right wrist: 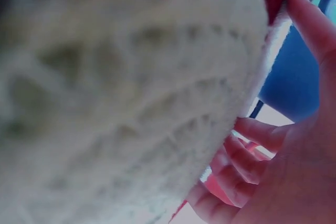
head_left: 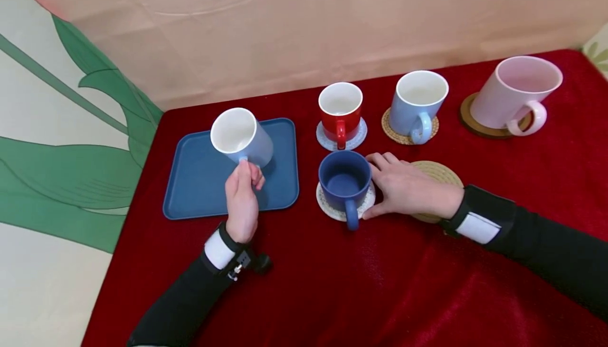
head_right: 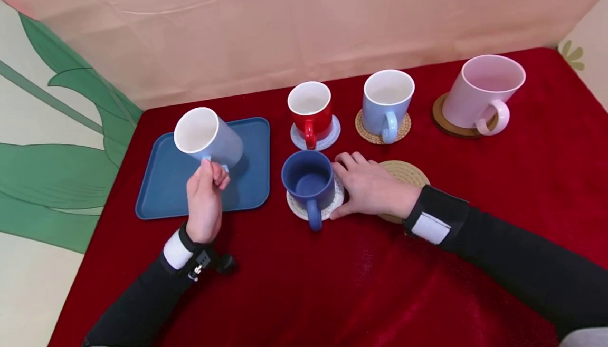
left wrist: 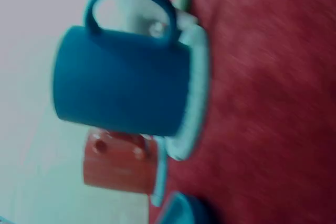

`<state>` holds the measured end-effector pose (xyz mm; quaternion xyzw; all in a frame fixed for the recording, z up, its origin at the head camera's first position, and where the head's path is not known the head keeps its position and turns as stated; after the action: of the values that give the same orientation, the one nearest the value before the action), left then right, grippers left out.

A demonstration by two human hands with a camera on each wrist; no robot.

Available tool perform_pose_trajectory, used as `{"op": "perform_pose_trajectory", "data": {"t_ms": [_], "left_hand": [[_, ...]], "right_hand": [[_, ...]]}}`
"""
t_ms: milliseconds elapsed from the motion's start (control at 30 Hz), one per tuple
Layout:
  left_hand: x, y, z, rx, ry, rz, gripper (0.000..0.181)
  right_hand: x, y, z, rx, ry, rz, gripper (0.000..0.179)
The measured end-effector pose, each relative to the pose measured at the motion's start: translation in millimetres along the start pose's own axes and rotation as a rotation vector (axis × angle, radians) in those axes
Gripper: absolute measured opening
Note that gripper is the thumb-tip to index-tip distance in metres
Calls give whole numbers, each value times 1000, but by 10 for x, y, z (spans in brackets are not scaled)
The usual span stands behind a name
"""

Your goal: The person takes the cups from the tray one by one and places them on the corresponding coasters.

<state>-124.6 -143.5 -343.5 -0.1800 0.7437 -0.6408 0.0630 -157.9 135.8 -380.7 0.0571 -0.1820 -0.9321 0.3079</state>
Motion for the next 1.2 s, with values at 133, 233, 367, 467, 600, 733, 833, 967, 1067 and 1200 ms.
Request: {"op": "perform_pose_trajectory", "data": {"t_ms": [133, 233, 367, 467, 600, 733, 833, 967, 1067, 1200], "left_hand": [[-29, -135, -115, -42, 51, -7, 34], [-80, -222, -206, -56, 103, 4, 33], [-165, -334, -333, -62, 186, 7, 32], [-232, -422, -433, -61, 238, 13, 30], [-314, -520, -585, -64, 290, 21, 31], [-391, -571, -755, -85, 346, 24, 33], [-460, -601, -863, -89, 390, 18, 32], [-572, -658, -977, -99, 450, -2, 29], [-677, -695, -1082, -121, 502, -6, 26], [-839, -719, -1249, -155, 585, -7, 21]], "right_hand": [[-10, 8, 35, 4, 9, 13, 91], [-31, -2, 96, 20, 28, 7, 91], [-98, -91, 212, 24, 40, -18, 99], [-183, -200, 303, 12, 16, -26, 103], [-329, -354, 430, -10, -24, -49, 108], [-477, -491, 516, -23, -22, -84, 112], [-575, -564, 533, -22, -12, -90, 112], [-683, -646, 514, -25, -22, -76, 113], [-770, -739, 478, -21, -15, -98, 116], [-864, -859, 425, -25, 3, -134, 119]]}}
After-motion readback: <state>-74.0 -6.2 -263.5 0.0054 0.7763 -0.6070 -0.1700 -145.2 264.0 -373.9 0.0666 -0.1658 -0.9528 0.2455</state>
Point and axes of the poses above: each hand's wrist, its own x-axis towards the middle knuckle, its own z-axis out of the back of the hand, y = z × x, the point moved 5 cm from there along x, towards the middle knuckle, and after that the axes turned 9 degrees about -y, right-handed, at the moved point
